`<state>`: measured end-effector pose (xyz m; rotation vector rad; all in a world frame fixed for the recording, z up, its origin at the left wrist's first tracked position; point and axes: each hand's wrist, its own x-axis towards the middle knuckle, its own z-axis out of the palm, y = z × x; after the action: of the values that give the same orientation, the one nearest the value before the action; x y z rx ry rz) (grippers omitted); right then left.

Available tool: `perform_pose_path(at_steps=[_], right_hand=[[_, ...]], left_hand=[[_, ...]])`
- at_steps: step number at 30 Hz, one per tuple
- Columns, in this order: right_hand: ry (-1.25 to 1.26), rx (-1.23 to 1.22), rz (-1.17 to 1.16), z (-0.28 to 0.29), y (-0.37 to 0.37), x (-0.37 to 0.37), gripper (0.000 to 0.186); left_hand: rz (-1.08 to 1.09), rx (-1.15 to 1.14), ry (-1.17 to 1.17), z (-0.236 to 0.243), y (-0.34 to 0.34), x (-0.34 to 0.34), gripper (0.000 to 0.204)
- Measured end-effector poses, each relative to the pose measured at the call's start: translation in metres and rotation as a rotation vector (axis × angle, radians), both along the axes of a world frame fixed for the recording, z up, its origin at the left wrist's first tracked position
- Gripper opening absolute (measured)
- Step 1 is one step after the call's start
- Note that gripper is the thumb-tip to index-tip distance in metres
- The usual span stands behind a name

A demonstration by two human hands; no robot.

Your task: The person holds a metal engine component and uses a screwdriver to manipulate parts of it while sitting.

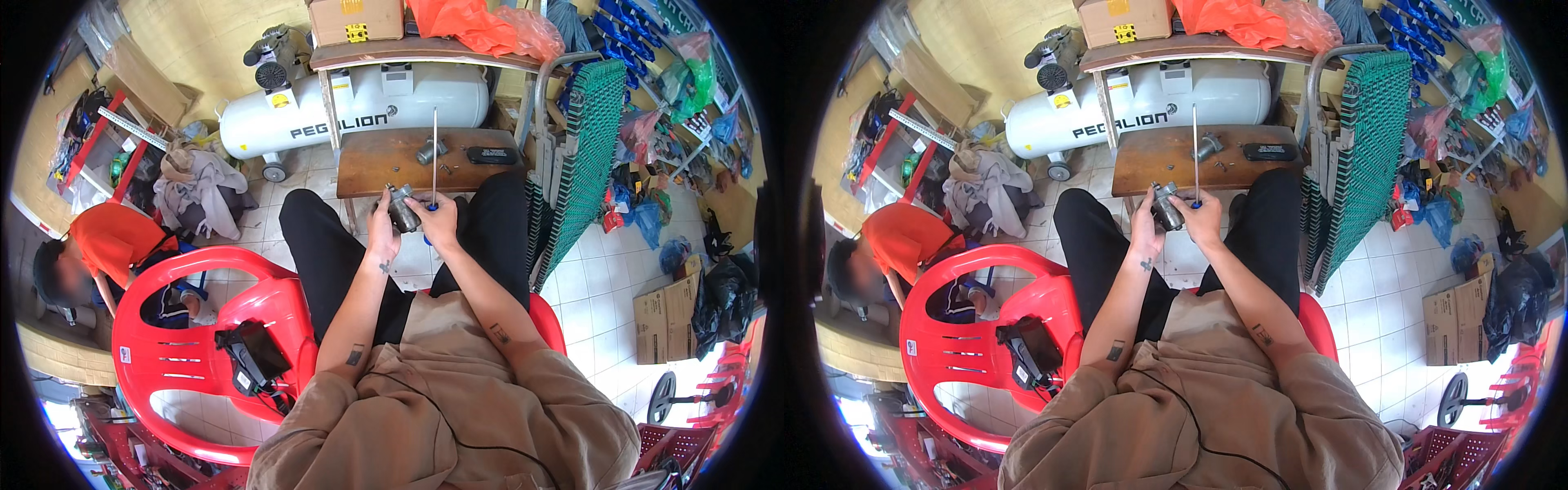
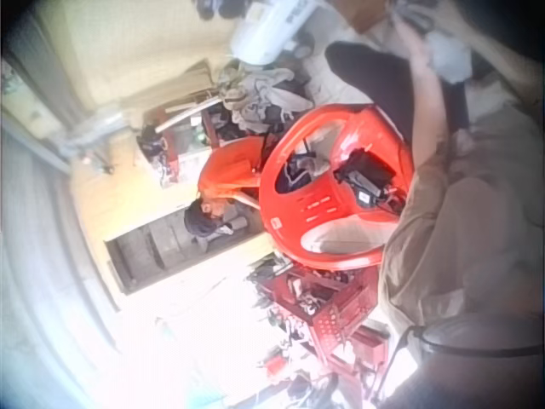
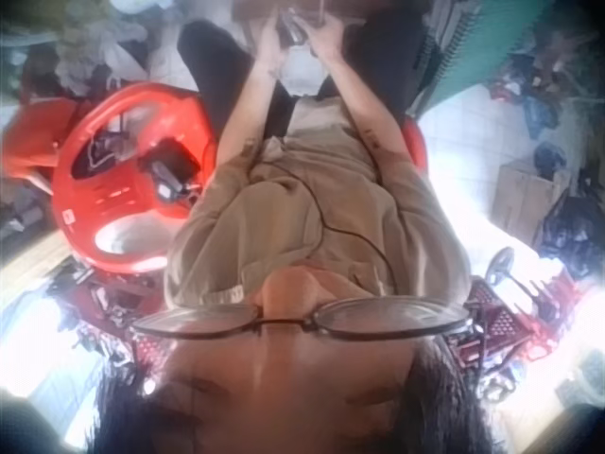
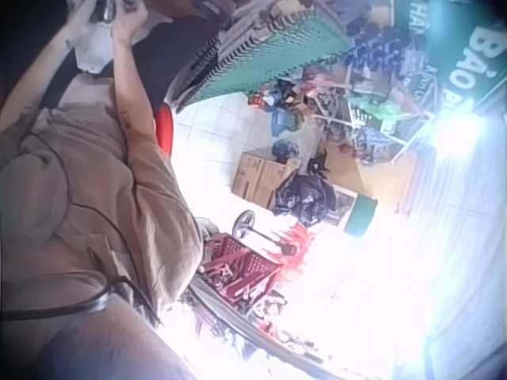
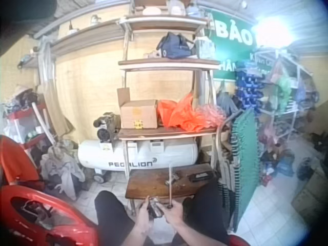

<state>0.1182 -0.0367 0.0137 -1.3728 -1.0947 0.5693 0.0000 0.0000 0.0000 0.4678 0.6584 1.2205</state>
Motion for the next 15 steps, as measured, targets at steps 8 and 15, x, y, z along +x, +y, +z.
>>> perform_pose_path(at_steps=[8, 15], right_hand=[[-0.011, -0.023, 0.011, 0.010, -0.006, -0.001, 0.025], [-0.090, -0.049, -0.003, 0.003, -0.002, 0.001, 0.026]], left_hand=[[0.031, 0.029, 0.015, -0.001, -0.001, 0.002, 0.031], [0.034, 0.037, 0.047, -0.002, -0.001, 0.000, 0.030]])
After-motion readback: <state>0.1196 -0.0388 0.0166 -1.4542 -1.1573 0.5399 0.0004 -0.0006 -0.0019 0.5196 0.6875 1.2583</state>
